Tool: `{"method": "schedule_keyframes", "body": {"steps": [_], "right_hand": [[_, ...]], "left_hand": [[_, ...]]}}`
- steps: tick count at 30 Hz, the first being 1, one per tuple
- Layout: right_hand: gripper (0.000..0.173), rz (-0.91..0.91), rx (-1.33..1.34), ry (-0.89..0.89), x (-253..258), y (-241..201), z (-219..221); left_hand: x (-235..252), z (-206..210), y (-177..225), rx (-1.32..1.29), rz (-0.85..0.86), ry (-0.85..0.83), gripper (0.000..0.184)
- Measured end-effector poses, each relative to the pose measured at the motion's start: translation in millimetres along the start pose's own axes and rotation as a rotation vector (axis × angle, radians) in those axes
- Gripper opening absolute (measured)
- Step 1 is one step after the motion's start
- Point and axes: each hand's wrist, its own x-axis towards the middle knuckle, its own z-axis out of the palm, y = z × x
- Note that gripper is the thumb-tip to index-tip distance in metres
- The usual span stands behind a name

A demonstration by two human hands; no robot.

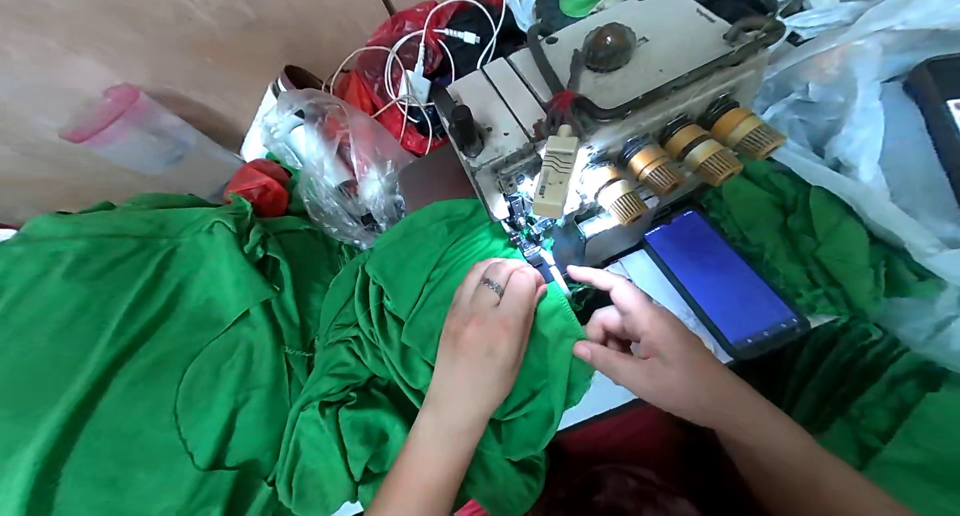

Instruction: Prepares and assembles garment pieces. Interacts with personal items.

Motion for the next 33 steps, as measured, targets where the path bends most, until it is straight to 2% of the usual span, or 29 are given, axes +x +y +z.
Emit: {"method": "schedule_keyframes", "body": {"steps": [6, 13, 18, 20, 22, 25, 29, 33], "right_hand": [[0.019, 0.071, 0.075, 0.008, -7.7, -1.4, 2.7], [0.014, 0.034, 0.128, 0.023, -0.4, 3.6, 6.2], [0.013, 0.012, 0.092, 0.058, 4.1, 5.1, 8.8], [0.016, -0.025, 0.047, 0.051, 3.2, 7.8, 7.5], [0.024, -0.074, -0.112, 0.042, -1.0, 10.4, 2.7], [0.035, -0.1, -0.491, 0.082, -11.7, 10.7, -7.8], [0.03, -0.047, -0.802, 0.146, -26.3, 16.2, -19.7], [0.029, 0.039, -0.957, 0.18, -32.8, 25.5, -24.2]], "left_hand": [[2.4, -0.5, -0.9, -0.005, -0.003, -0.015, 0.017], [6.9, -4.7, -12.7, -0.05, -0.004, -0.058, 0.02], [-3.2, -1.4, 11.1, 0.146, -0.159, -0.067, 0.057], [-8.6, 5.3, 19.2, 0.208, -0.207, -0.05, 0.065], [-10.0, 9.7, 20.7, 0.218, -0.231, -0.036, 0.057], [-0.5, 4.1, 9.3, 0.153, -0.26, -0.084, 0.044], [20.1, -4.3, -18.2, 0.075, -0.271, -0.135, 0.037], [12.9, -6.2, -15.8, 0.192, -0.297, -0.081, 0.041]]}}
